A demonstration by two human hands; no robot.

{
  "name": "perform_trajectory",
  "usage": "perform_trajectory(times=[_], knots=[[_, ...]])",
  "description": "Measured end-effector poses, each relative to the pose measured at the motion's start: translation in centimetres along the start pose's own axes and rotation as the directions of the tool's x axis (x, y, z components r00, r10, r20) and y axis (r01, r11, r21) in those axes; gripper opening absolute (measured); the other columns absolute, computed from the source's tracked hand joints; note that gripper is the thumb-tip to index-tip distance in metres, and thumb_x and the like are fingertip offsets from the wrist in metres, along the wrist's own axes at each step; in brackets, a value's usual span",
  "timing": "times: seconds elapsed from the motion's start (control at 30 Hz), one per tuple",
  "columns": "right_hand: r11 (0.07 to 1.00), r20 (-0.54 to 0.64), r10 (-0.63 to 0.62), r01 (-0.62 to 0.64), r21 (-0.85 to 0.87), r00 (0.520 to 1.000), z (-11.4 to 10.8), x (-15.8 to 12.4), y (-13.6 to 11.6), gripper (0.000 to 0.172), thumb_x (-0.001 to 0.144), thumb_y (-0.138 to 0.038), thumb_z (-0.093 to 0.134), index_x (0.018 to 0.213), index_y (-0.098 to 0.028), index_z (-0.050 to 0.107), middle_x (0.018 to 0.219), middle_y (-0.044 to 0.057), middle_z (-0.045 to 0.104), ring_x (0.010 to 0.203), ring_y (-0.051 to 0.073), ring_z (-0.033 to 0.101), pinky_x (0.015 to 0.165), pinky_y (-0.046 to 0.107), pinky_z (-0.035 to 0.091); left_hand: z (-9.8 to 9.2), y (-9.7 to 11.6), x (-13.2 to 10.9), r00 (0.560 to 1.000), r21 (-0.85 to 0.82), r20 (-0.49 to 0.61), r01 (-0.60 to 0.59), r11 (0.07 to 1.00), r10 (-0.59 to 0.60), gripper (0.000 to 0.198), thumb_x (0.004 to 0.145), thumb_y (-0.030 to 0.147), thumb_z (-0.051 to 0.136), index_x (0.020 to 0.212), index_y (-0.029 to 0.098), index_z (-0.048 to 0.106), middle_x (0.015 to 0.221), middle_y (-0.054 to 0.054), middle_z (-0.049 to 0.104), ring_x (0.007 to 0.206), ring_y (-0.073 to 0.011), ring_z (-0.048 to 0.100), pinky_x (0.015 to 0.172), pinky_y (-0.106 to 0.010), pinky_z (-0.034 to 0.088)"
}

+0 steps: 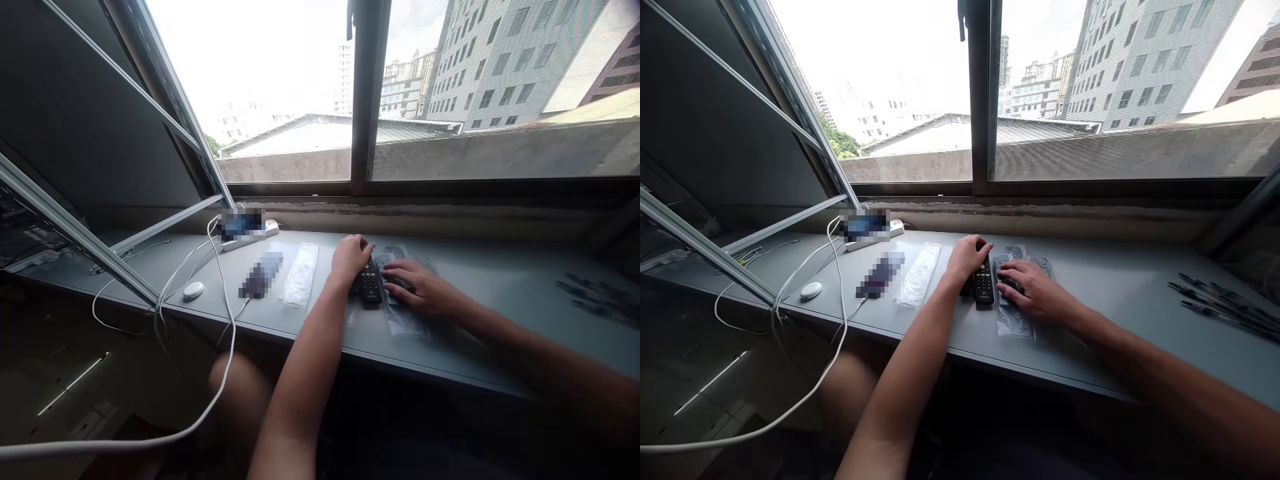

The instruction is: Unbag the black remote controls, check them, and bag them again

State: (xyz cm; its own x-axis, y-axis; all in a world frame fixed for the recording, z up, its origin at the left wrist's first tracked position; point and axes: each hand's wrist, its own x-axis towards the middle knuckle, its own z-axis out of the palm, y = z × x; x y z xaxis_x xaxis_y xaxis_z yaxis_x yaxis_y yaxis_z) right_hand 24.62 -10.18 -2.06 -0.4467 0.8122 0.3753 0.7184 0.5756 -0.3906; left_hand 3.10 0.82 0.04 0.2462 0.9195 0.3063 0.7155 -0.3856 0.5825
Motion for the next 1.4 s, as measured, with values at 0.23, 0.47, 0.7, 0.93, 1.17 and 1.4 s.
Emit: perform_trajectory(times=[0.23, 0.47, 0.7, 0.93, 1.17, 1.4], knots=[[1.000, -0.005, 0.000, 0.000, -0.012, 1.000, 0.3, 0.0, 0.3, 0.053, 0.113, -0.061, 0.059, 0.144, -0.025, 0.083, 0.158, 0.021, 0.073, 0.151, 0.046, 0.065, 0.128, 0.071, 0.051, 0.3, 0.1, -0.3, 0.994, 0.208, 0.113, -0.027, 0.978, 0.004, 0.028, 0.112, 0.044, 0.067, 0.118, 0.024, 0.086, 0.126, -0.012, 0.085, 0.120, -0.0296, 0.077, 0.105, -0.037, 0.058], [1.000, 0.014, 0.011, -0.011, -0.004, 1.000, 0.0, 0.0, 0.0, 0.055, 0.114, -0.061, 0.058, 0.145, -0.023, 0.082, 0.159, 0.021, 0.072, 0.151, 0.045, 0.065, 0.129, 0.069, 0.050, -0.5, 0.2, -0.4, 1.000, 0.299, -0.024, 0.007, 0.954, 0.000, 0.056, 0.118, 0.058, 0.046, 0.130, 0.019, 0.085, 0.145, -0.019, 0.075, 0.142, -0.0368, 0.059, 0.119, -0.045, 0.051], [0.999, 0.026, 0.036, -0.037, 0.019, 0.999, -0.2, -0.2, -0.3, 0.058, 0.115, -0.065, 0.056, 0.148, -0.025, 0.081, 0.162, 0.019, 0.072, 0.152, 0.046, 0.063, 0.127, 0.073, 0.050, -3.6, -1.6, -0.2, 0.875, 0.440, -0.165, 0.478, 0.761, -0.454, 0.064, 0.113, 0.058, 0.044, 0.150, 0.016, 0.076, 0.176, -0.028, 0.052, 0.168, -0.0514, 0.036, 0.129, -0.065, 0.038], [0.999, 0.039, 0.025, -0.026, 0.021, 0.999, -0.4, -0.1, -0.3, 0.057, 0.114, -0.065, 0.056, 0.147, -0.026, 0.081, 0.162, 0.019, 0.071, 0.152, 0.046, 0.064, 0.128, 0.071, 0.050, -4.2, -2.9, -0.1, 0.840, 0.459, -0.066, 0.504, 0.731, -0.538, 0.043, 0.110, 0.035, 0.056, 0.141, 0.020, 0.080, 0.158, -0.027, 0.067, 0.149, -0.0428, 0.060, 0.118, -0.055, 0.048], [0.999, 0.038, 0.037, -0.038, 0.026, 0.999, -0.4, -0.2, -0.3, 0.056, 0.114, -0.065, 0.056, 0.147, -0.027, 0.081, 0.161, 0.018, 0.071, 0.153, 0.046, 0.063, 0.128, 0.071, 0.051, -5.8, -2.5, -0.7, 0.850, 0.484, -0.053, 0.481, 0.731, -0.524, 0.043, 0.106, 0.005, 0.050, 0.135, 0.020, 0.079, 0.155, -0.022, 0.068, 0.143, -0.0317, 0.067, 0.116, -0.041, 0.051], [0.998, -0.001, 0.058, -0.058, 0.039, 0.998, -0.6, -0.3, -0.6, 0.056, 0.113, -0.064, 0.059, 0.150, -0.027, 0.079, 0.160, 0.018, 0.073, 0.152, 0.045, 0.064, 0.129, 0.069, 0.051, -5.6, -1.0, -0.3, 0.908, -0.117, -0.203, 0.350, 0.929, -0.367, 0.035, 0.113, 0.017, 0.055, 0.141, 0.020, 0.076, 0.155, -0.019, 0.070, 0.136, -0.0308, 0.072, 0.115, -0.040, 0.055]])
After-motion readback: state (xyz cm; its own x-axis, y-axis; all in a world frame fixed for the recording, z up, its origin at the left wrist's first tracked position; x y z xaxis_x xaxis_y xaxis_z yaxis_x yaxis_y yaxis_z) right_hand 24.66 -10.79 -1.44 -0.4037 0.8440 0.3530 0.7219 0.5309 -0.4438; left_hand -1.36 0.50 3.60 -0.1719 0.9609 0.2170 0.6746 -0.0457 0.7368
